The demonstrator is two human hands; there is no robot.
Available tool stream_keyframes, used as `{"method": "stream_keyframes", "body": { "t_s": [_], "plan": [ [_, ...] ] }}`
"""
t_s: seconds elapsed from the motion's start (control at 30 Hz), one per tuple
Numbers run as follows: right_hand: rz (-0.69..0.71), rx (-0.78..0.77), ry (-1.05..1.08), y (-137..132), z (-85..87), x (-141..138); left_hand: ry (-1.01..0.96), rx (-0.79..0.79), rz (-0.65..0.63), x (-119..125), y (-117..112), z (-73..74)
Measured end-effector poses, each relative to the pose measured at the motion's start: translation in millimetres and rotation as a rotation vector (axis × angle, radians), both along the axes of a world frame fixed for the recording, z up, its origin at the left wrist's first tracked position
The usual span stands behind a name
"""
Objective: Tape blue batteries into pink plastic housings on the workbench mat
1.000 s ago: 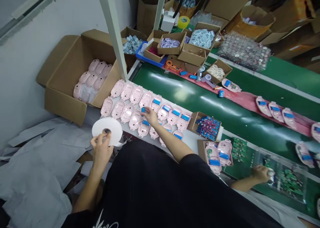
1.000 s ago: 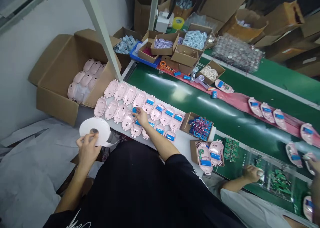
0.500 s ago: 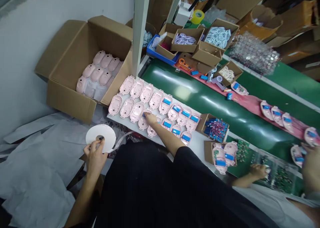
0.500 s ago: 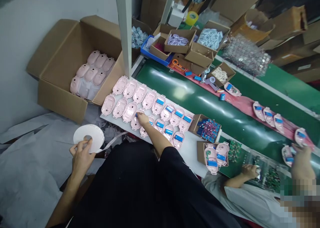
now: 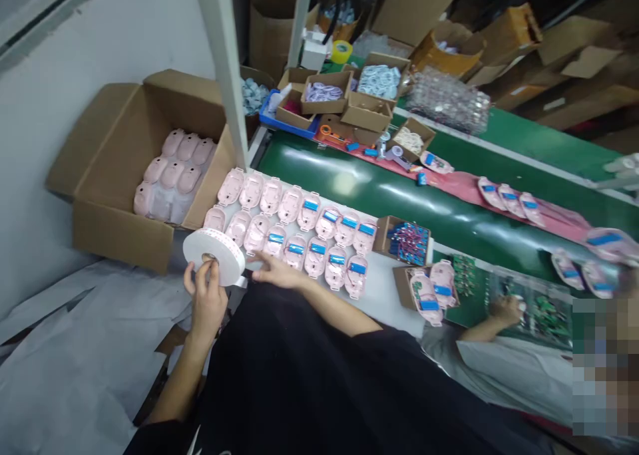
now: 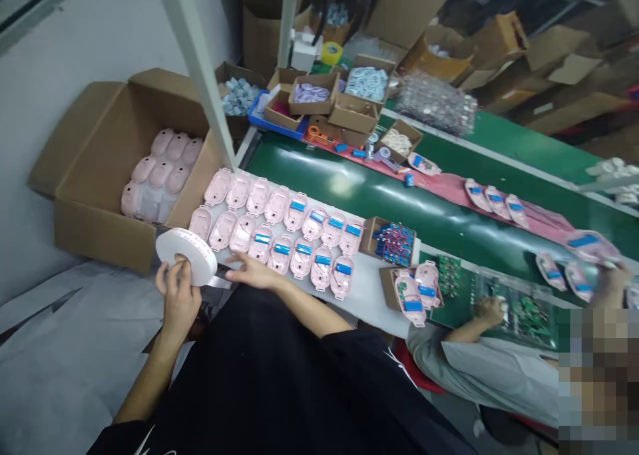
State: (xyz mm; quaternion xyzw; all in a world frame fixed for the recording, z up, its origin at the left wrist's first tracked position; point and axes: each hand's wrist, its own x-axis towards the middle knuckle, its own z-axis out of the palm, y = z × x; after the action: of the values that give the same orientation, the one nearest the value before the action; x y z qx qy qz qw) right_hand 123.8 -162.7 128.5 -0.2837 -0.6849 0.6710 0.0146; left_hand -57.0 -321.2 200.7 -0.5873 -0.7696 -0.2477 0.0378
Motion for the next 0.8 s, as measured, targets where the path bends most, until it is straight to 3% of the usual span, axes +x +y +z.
{"method": "stream_keyframes", "body": {
  "t_s": [0.07, 0.1, 0.2, 0.27, 0.33, 0.47, 0.57, 0.67, 0.8],
  "plan": [
    [0.070, -0.244, 0.157, -26, 19.8, 5, 0.004, 0.046, -0.009, 0, 16, 3.0],
    [0.086, -0.282, 0.187, -33, 25.6, 8, 0.009, 0.075, -0.009, 0, 24, 2.4],
    [0.150, -0.178, 0.149, -25, 26.7, 28, -0.011, 0.140, 0.009, 7, 47, -5.7],
    [0.205, -0.054, 0.072, 5, 19.1, 61, -0.053, 0.134, -0.010, 19, 59, -11.5],
    [0.125, 0.083, -0.051, 48, 9.5, 112, -0.078, 0.119, -0.036, 36, 65, -14.3],
    [-0.392, 0.392, -0.660, 149, -11.7, 242, -0.038, 0.126, -0.027, 71, 68, -12.7],
    [-0.558, 0.461, -0.959, 204, -31.2, 330, -0.013, 0.119, -0.025, 90, 69, -8.9],
    [-0.607, 0.564, -1.179, 221, -55.5, 388, -0.015, 0.097, -0.012, 106, 71, -4.7],
    [-0.583, 0.628, -1.264, 214, -85.0, 420, 0.008, 0.080, -0.008, 121, 73, -0.5]
  ]
}}
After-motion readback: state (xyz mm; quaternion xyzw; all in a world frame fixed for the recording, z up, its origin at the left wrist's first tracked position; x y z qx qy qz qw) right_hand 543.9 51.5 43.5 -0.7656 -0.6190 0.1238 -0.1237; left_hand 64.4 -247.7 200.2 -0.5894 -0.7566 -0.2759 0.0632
